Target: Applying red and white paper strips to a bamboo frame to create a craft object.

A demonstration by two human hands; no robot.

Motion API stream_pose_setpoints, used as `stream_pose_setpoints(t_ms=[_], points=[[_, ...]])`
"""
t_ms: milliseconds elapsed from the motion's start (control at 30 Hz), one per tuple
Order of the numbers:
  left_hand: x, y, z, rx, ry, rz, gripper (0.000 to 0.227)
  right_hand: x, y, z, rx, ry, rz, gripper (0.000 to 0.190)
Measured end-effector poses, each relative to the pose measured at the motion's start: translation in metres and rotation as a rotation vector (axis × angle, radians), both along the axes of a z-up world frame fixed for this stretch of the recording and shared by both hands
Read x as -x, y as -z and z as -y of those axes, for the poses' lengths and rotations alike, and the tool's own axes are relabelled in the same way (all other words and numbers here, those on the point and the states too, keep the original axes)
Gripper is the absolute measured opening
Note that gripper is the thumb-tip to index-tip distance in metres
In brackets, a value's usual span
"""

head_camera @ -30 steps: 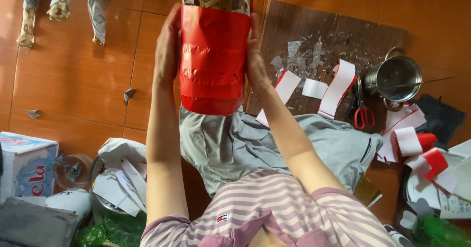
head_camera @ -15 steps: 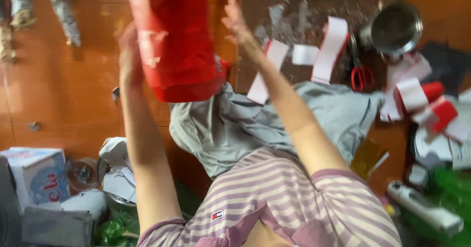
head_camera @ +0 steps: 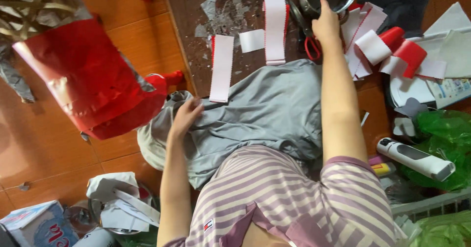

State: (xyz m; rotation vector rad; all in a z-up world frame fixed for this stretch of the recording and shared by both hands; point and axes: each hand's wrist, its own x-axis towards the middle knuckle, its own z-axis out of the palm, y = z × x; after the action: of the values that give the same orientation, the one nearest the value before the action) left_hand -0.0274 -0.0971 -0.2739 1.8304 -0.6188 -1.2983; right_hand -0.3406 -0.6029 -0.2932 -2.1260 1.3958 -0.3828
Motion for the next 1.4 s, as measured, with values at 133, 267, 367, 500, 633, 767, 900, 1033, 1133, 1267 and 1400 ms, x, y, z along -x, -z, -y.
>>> stream_pose_setpoints(t_ms=[133, 267, 367, 500, 633, 767, 900, 1033, 1133, 1267, 1400], points=[[0.034, 0.066, 0.069, 0.040, -0.001, 0.656, 0.053, 0.002, -0.006, 0.008, 0.239, 0.176, -0.274, 0.056], [0.062, 0.060, 0.101, -0.255, -0.050, 0.877, 0.070, 0.022, -0.019, -0.012, 0.165, 0.035, -0.084, 0.024], [0.058, 0.090, 0.106, -0.324, -0.101, 0.867, 0.063, 0.039, 0.010, -0.035, 0.143, -0.025, 0.288, 0.031], [0.040, 0.134, 0.085, -0.310, -0.209, 0.793, 0.042, 0.020, -0.021, -0.093, -0.649, 0.294, 0.678, 0.035], [0.037, 0.114, 0.083, -0.222, -0.263, 0.800, 0.025, 0.003, -0.009, -0.093, -0.877, 0.374, 0.822, 0.026], [0.034, 0.120, 0.075, -0.023, -0.346, 0.838, 0.017, -0.002, 0.013, -0.103, -1.071, 0.478, 1.008, 0.022], [0.036, 0.170, 0.063, 0.192, -0.638, -0.087, 0.017, -0.019, 0.010, -0.143, -1.094, 0.400, 0.966, 0.019], [0.055, 0.172, 0.066, 0.331, -0.843, -0.637, 0.023, -0.068, -0.015, -0.207, -1.032, 0.207, 0.571, 0.024], [0.061, 0.154, 0.067, 0.307, -0.883, -0.783, 0.033, -0.102, -0.012, -0.239, -0.843, -0.098, 0.330, 0.042], [0.064, 0.166, 0.062, 0.289, -0.807, -0.778, 0.039, -0.154, -0.028, -0.265, 0.069, -0.675, -0.106, 0.047], [0.063, 0.177, 0.060, 0.290, -0.755, -0.775, 0.039, -0.181, -0.008, -0.269, 0.079, -0.718, -0.321, 0.044]])
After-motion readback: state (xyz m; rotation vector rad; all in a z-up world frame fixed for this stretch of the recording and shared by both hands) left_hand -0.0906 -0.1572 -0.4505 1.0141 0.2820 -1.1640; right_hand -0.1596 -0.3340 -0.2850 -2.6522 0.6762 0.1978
